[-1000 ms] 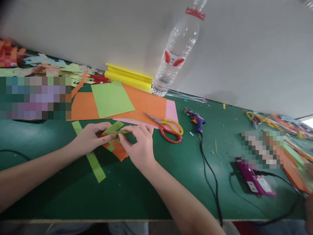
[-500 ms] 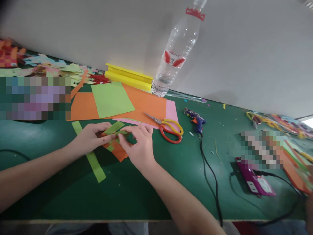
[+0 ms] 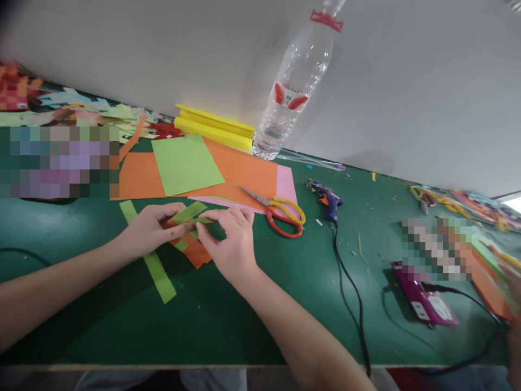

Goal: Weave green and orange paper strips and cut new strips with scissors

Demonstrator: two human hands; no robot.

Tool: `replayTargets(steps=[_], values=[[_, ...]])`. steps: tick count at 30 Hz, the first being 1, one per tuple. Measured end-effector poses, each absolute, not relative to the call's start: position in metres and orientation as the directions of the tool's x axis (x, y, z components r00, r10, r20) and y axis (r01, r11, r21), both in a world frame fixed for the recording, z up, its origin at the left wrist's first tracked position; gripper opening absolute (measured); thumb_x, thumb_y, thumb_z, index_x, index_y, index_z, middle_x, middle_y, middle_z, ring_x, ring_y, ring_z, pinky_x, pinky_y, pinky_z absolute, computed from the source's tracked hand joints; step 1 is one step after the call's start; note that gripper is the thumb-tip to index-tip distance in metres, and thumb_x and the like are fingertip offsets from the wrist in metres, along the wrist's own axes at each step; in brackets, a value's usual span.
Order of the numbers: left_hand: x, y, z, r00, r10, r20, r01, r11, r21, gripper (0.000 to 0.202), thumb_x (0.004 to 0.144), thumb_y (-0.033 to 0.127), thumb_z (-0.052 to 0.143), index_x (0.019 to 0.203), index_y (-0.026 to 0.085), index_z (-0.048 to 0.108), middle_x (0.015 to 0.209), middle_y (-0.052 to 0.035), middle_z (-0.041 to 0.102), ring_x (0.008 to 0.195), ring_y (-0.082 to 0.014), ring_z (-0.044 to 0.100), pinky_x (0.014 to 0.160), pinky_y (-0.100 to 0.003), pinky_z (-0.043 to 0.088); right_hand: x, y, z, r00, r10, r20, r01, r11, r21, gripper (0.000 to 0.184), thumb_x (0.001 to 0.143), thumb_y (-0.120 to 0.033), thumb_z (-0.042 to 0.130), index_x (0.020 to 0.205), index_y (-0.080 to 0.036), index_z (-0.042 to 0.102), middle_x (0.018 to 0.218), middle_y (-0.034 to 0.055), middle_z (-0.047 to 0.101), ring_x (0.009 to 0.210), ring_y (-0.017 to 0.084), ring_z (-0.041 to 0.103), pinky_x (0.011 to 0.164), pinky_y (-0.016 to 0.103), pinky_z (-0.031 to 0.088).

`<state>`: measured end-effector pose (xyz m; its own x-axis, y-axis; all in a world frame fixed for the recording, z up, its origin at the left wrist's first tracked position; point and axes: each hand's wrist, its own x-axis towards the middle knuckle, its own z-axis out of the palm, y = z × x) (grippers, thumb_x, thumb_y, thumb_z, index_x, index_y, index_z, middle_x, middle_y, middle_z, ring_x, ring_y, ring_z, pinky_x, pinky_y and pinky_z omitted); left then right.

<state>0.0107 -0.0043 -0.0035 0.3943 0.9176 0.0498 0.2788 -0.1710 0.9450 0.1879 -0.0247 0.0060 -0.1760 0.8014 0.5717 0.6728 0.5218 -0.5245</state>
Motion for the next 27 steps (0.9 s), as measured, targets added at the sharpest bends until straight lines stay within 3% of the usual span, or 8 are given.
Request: replayTargets(steps=[18,27], values=[[0.0101,-0.0049,-0.0040,0.381,0.924,0.048,0.325,-0.182,0.928,0.020,0.079,0.034,0.056,0.075,0.015,0.060,0.068,0.0021,0.049,0.055,-0.0090,0.042,0.049,-0.019,0.035,0.1883,-0.0250,0.0047,-0.188,0.797,0.574,0.669,0.532,-0.519,0.004,0.079,-0.023,0.061,0.083,-0.025,0.061,0.071,-0.0034,0.064,0.059,0.013,0.051,0.074,0.035,0.036],[0.0088,-0.0036,-0.0066,0.368,0.928,0.054,0.323,-0.182,0.929,0.018,0.079,0.033,0.055,0.075,0.016,0.057,0.073,0.0003,0.056,0.064,-0.0127,0.050,0.057,-0.022,0.039,0.1882,-0.0238,0.0018,-0.268,0.670,0.692,0.671,0.645,-0.364,0.007,0.079,-0.021,0.063,0.085,-0.025,0.062,0.068,-0.0045,0.067,0.061,0.012,0.057,0.072,0.033,0.036]])
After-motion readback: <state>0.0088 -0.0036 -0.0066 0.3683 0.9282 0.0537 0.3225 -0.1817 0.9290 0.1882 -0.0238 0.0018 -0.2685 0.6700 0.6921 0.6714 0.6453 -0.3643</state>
